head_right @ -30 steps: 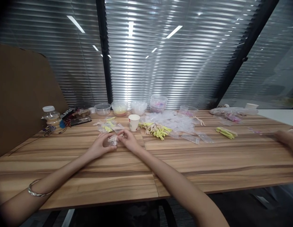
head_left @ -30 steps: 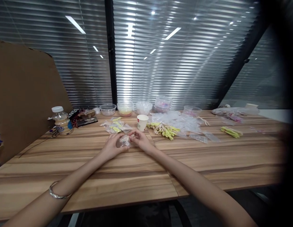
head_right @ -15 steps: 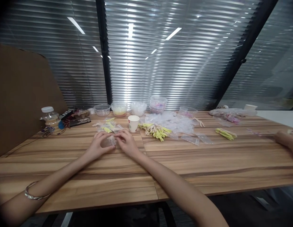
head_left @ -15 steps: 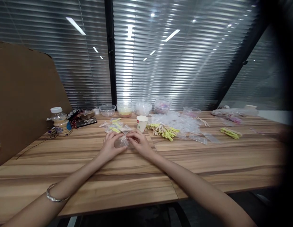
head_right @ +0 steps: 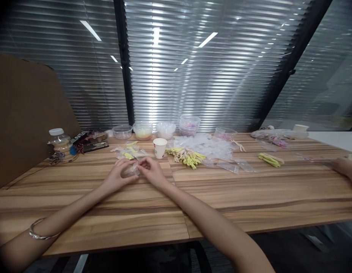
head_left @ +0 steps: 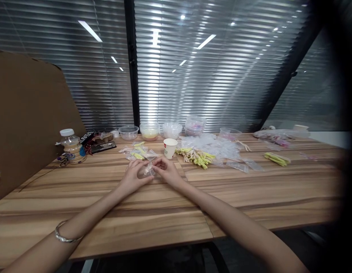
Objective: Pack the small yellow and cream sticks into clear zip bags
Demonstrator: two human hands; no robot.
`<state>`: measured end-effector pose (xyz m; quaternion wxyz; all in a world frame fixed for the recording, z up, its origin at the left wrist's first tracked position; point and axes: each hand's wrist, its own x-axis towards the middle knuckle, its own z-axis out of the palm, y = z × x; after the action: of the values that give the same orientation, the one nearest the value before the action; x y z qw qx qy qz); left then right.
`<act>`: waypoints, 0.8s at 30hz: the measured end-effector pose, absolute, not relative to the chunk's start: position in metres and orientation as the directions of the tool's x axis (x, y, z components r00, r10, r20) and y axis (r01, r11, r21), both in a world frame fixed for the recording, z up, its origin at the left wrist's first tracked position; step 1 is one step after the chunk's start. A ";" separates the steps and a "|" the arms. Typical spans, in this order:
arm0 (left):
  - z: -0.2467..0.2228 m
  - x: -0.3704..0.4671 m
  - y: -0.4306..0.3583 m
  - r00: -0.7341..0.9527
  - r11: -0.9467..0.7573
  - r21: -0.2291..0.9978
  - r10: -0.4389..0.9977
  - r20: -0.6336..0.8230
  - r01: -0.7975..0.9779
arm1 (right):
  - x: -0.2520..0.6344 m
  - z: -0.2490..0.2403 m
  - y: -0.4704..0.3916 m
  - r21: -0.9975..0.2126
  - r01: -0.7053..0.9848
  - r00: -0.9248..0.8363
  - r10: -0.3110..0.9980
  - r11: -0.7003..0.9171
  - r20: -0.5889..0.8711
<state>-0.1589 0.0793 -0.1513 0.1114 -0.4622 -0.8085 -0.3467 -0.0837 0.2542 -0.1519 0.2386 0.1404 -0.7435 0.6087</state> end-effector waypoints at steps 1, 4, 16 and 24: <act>-0.150 -0.158 0.079 -0.544 0.322 0.465 0.677 0.496 0.825 | -0.083 -0.151 0.254 -0.849 -0.488 -0.855 0.086 0.203 0.512; -0.148 -0.156 0.080 -0.536 0.289 0.496 0.694 0.481 0.819 | -0.085 -0.149 0.255 -0.870 -0.462 -0.870 0.104 0.173 0.482; -0.153 -0.157 0.080 -0.581 0.252 0.644 0.726 0.368 0.722 | -0.090 -0.152 0.270 -0.958 -0.286 -0.950 0.122 0.037 0.288; -0.155 -0.166 0.081 -0.638 0.189 0.758 0.682 0.356 0.624 | -0.088 -0.148 0.267 -0.870 -0.438 -0.891 0.020 0.225 0.453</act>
<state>-0.1659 0.0808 -0.1550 -0.0305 -0.4241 -0.7703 -0.4752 -0.0881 0.2670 -0.1477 0.1884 0.1377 -0.7595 0.6072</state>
